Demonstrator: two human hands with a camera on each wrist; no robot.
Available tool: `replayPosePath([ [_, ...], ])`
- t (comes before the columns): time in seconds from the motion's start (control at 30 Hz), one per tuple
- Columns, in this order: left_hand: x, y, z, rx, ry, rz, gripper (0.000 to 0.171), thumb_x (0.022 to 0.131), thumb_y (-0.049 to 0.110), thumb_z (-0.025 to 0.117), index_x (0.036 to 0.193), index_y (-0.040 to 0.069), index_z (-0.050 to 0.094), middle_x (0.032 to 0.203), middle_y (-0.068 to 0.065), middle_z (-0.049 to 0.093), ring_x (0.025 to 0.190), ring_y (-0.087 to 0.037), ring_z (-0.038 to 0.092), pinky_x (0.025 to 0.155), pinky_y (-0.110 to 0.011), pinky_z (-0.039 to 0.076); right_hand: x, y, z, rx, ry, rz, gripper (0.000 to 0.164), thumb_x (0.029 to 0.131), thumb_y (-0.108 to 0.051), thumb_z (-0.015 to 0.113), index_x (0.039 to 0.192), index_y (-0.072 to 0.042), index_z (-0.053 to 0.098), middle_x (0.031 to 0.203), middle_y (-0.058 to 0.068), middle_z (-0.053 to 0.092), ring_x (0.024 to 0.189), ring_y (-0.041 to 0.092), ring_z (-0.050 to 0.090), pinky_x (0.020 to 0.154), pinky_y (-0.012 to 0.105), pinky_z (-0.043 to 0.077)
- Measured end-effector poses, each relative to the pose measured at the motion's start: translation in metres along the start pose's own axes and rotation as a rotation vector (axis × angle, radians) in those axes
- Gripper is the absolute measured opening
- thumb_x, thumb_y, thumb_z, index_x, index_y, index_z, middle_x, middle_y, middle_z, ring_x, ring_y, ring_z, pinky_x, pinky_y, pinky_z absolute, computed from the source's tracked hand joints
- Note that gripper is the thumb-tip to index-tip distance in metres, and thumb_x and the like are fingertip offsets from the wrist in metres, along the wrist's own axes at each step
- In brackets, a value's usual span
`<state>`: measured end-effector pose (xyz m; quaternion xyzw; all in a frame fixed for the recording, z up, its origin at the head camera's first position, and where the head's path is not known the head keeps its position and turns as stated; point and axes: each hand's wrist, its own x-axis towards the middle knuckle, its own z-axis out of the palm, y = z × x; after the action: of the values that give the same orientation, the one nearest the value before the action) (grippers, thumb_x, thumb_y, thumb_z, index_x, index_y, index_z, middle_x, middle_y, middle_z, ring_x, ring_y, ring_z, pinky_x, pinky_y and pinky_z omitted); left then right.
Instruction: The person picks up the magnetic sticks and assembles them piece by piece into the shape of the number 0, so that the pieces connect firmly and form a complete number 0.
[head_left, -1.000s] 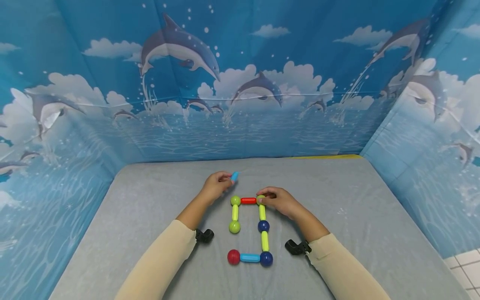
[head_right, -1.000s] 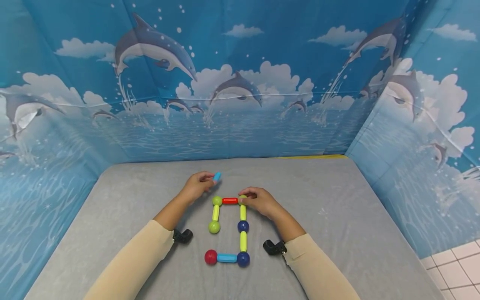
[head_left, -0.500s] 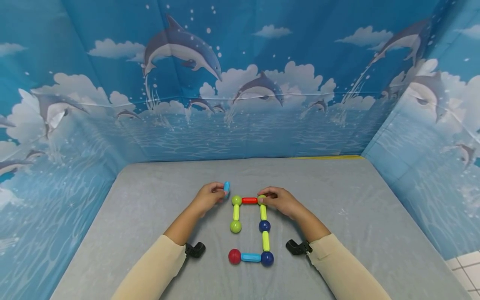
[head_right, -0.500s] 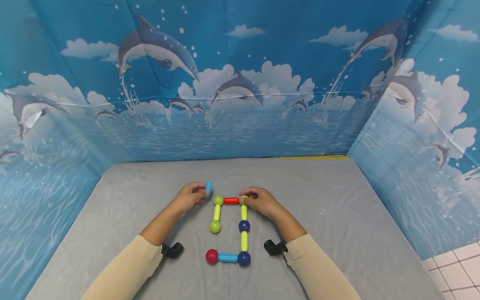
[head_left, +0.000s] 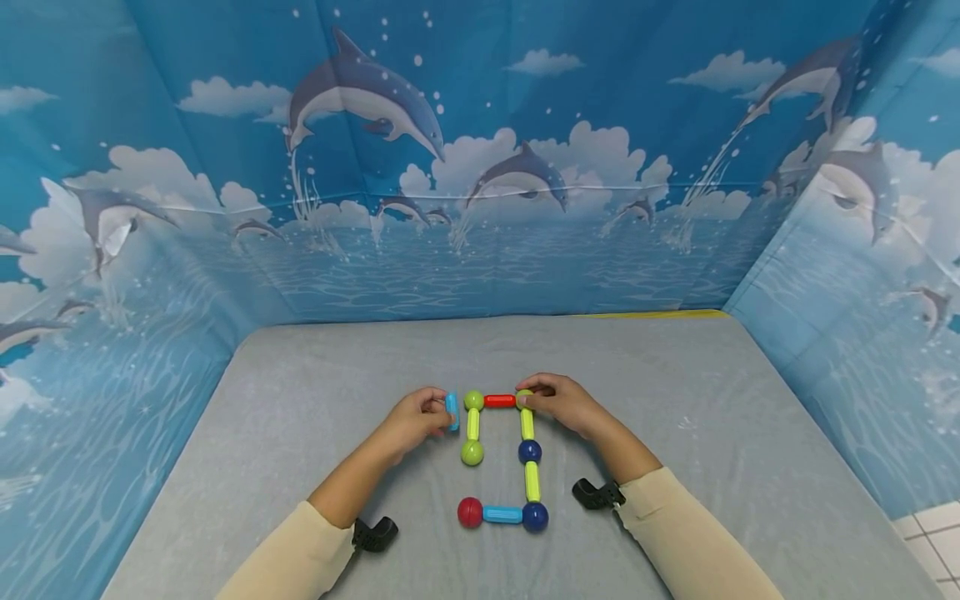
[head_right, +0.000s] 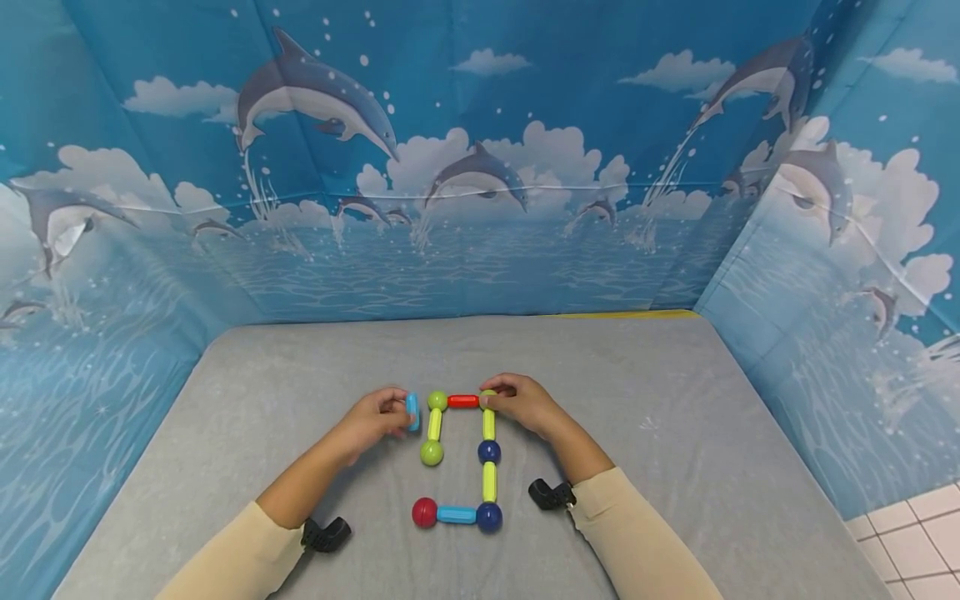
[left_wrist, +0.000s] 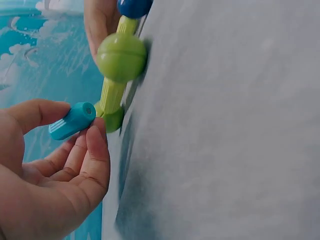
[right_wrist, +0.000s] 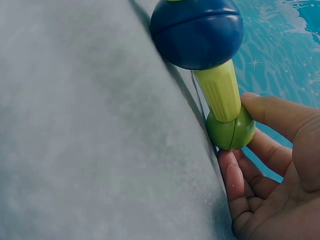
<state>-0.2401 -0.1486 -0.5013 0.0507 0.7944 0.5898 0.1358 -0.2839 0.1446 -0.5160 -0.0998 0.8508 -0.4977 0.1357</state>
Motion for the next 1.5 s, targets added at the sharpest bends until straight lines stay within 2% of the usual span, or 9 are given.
replayPosePath([
  [0.23,-0.017,-0.001,0.006,0.042,-0.065,-0.011,0.024,0.090,0.009,0.069,0.111,-0.002,0.065,0.095,-0.006,0.065,0.083,-0.018,0.066,0.076,-0.033,0.058,0.001,0.001,-0.001,-0.004,-0.010,-0.004,0.030,0.096,-0.032,0.070,0.122,-0.017,0.071,0.116,0.007,0.067,0.100,0.020,0.060,0.080,0.031,0.049],
  [0.37,-0.023,0.001,0.008,0.039,-0.086,-0.020,0.025,0.090,0.009,0.069,0.112,-0.003,0.064,0.094,-0.006,0.066,0.080,-0.017,0.067,0.076,-0.033,0.059,0.002,0.001,-0.001,-0.007,-0.012,0.004,0.031,0.096,-0.032,0.070,0.123,-0.017,0.071,0.116,0.007,0.066,0.101,0.020,0.060,0.080,0.031,0.049],
  [0.6,-0.029,0.003,0.010,0.019,-0.164,-0.039,0.026,0.089,0.010,0.073,0.109,-0.004,0.065,0.090,-0.004,0.069,0.079,-0.013,0.067,0.077,-0.032,0.060,0.003,0.001,0.000,-0.011,-0.004,0.008,0.031,0.097,-0.030,0.069,0.123,-0.015,0.070,0.116,0.008,0.066,0.101,0.020,0.060,0.080,0.033,0.050],
  [0.93,-0.038,-0.004,0.015,0.037,-0.210,-0.071,0.025,0.087,0.016,0.078,0.102,0.000,0.068,0.086,-0.004,0.073,0.076,-0.014,0.068,0.073,-0.031,0.060,0.002,0.000,-0.002,-0.023,-0.006,0.022,0.029,0.097,-0.031,0.068,0.123,-0.017,0.070,0.117,0.008,0.066,0.102,0.020,0.060,0.082,0.032,0.050],
  [1.23,-0.042,-0.007,0.022,0.036,-0.243,-0.100,0.022,0.085,0.019,0.081,0.094,0.002,0.069,0.073,-0.001,0.069,0.067,-0.013,0.065,0.062,-0.027,0.055,0.003,0.000,-0.003,-0.027,-0.012,0.027,0.030,0.097,-0.032,0.069,0.123,-0.018,0.070,0.120,0.007,0.066,0.105,0.021,0.060,0.082,0.032,0.050],
  [1.5,-0.045,-0.006,0.026,0.060,-0.239,-0.125,0.021,0.083,0.018,0.082,0.090,0.004,0.069,0.068,-0.001,0.067,0.062,-0.012,0.062,0.057,-0.025,0.049,0.002,-0.001,-0.003,-0.022,-0.017,0.021,0.030,0.097,-0.032,0.068,0.123,-0.017,0.070,0.120,0.008,0.066,0.105,0.021,0.060,0.082,0.033,0.050],
])
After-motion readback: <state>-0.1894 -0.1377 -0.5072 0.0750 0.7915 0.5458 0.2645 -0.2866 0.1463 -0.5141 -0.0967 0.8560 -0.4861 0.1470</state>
